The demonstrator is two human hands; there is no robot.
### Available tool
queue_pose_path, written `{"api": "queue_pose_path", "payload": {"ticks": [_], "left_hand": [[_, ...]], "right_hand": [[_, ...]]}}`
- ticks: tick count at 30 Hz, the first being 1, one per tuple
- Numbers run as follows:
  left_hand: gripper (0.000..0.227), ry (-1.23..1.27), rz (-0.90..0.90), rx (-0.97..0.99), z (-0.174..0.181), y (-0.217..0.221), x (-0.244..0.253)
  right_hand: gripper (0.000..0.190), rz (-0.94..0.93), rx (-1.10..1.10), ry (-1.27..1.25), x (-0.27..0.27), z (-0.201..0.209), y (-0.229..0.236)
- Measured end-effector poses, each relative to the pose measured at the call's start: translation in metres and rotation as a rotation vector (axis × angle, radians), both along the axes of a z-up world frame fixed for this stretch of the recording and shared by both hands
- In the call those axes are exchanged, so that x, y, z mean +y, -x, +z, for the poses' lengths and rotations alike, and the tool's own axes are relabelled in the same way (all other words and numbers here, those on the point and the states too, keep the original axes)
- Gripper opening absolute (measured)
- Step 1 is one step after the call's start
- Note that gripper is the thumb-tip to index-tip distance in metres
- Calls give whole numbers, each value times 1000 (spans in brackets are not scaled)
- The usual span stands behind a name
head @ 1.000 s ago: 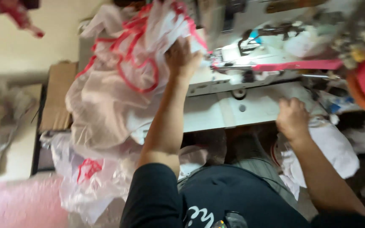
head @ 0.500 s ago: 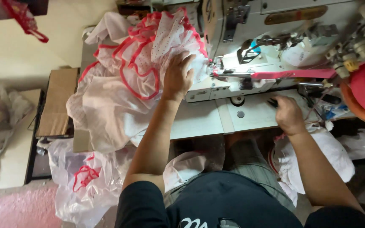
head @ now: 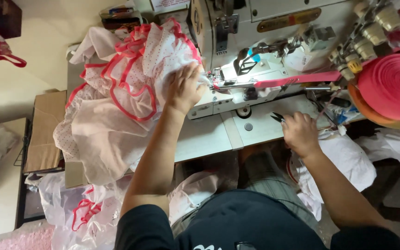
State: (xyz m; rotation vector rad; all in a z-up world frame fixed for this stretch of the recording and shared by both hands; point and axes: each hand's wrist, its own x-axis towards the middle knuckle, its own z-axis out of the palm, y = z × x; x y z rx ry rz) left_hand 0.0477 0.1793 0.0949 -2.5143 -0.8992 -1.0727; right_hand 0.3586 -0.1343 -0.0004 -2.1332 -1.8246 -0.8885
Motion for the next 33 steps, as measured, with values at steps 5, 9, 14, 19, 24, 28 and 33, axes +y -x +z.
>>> {"api": "queue_pose_path", "payload": {"ticks": [5, 9, 14, 19, 24, 28, 33], "left_hand": [[59, -106, 44, 41, 16, 9, -15], [50, -133, 106, 96, 20, 14, -25], [21, -213, 45, 110, 25, 25, -25], [20, -131, -173, 29, 38, 43, -28], [15, 475, -313, 109, 15, 76, -15], [34, 1112, -287, -16, 37, 86, -20], [46, 1266, -292, -108, 59, 93, -40]], "right_hand": [[16, 45, 163, 25, 16, -20, -19], [22, 181, 905, 42, 28, 45, 36], [23, 217, 1417, 112, 44, 97, 102], [32, 157, 1363, 170, 57, 138, 132], [39, 109, 896, 299, 88, 143, 155], [36, 123, 582, 166, 136, 125, 172], [32, 180, -92, 52, 160, 159, 203]]}}
